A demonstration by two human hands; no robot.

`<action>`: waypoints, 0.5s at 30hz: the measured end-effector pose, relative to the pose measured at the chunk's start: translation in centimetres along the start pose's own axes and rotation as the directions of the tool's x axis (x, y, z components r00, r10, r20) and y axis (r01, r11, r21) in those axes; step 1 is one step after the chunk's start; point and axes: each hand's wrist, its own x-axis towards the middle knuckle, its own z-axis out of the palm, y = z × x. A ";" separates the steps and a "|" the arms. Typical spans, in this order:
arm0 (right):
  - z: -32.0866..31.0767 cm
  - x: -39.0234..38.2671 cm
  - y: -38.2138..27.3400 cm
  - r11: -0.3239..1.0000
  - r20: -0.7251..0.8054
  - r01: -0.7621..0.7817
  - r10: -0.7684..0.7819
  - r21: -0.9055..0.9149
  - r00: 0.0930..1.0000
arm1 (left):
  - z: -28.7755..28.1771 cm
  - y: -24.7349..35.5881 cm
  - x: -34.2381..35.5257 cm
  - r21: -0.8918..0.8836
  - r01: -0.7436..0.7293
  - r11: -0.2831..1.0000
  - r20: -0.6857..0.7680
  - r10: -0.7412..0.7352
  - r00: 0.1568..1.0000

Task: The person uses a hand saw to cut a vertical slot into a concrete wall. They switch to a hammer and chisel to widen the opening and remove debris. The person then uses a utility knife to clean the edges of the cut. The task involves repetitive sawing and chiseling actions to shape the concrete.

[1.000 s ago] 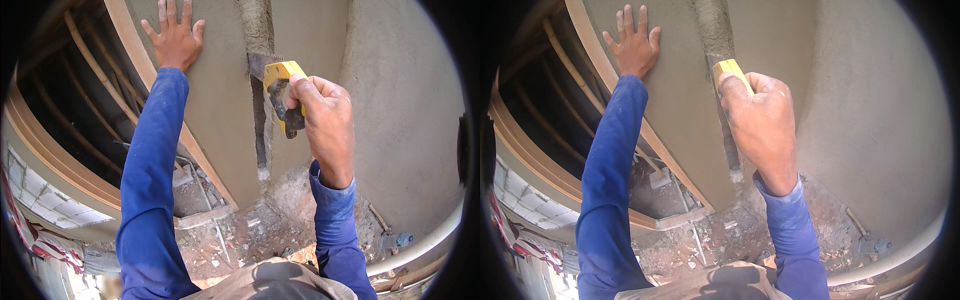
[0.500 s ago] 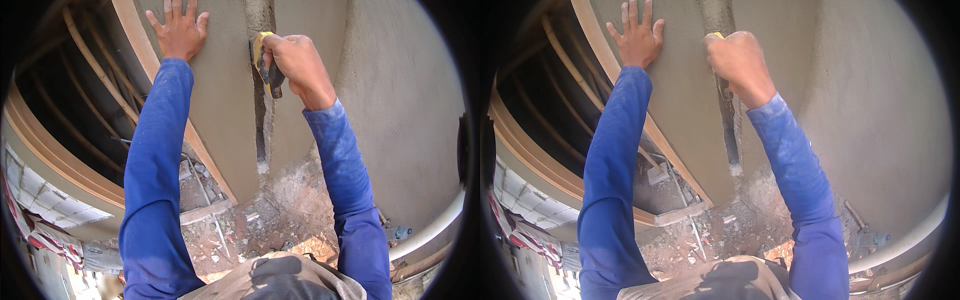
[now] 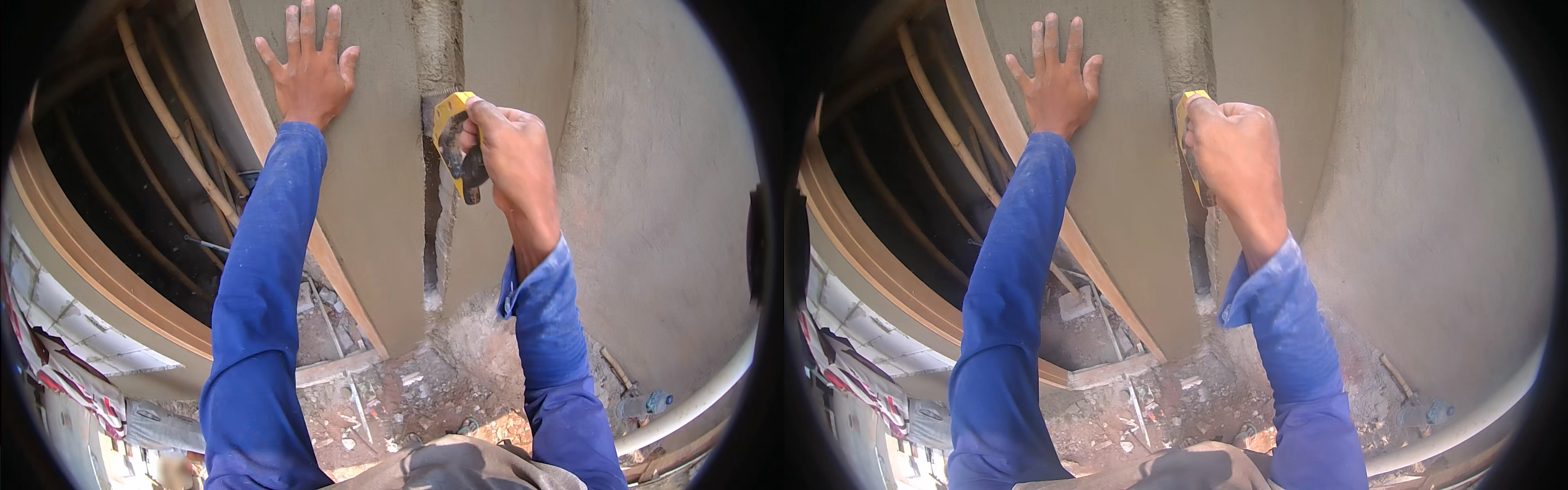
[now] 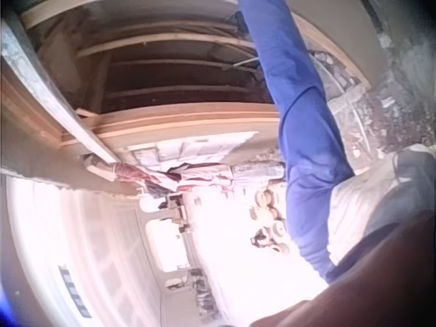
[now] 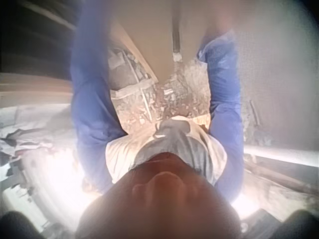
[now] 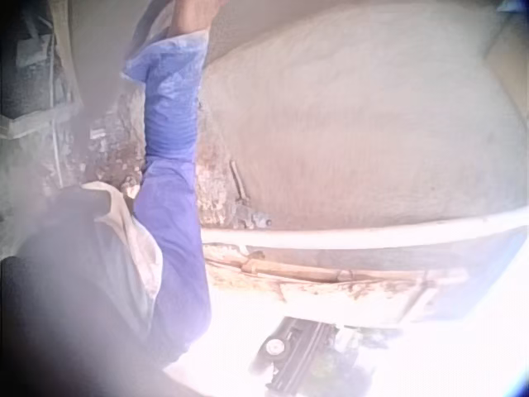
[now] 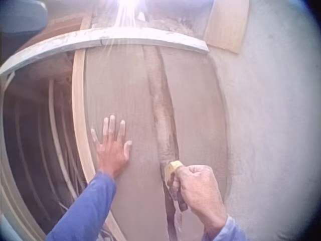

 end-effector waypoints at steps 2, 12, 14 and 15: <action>1.2 3.5 2.5 0.997 0.047 -0.022 0.025 -0.076 0.999 | 0.0 0.9 -1.9 -0.024 -0.014 1.000 0.042 0.015 0.999; 0.9 5.4 1.8 0.984 0.138 -0.145 0.159 -0.106 0.978 | 0.7 0.5 -1.3 0.004 -0.017 1.000 0.018 0.017 1.000; 0.8 0.7 0.7 0.989 0.213 -0.104 0.124 -0.103 0.969 | 0.0 -1.1 -3.6 0.039 -0.029 0.999 0.070 0.027 0.997; 0.1 -0.4 -1.3 0.995 0.239 -0.026 0.049 -0.100 0.970 | -0.1 -1.3 -2.7 0.044 -0.015 0.999 0.057 0.013 0.998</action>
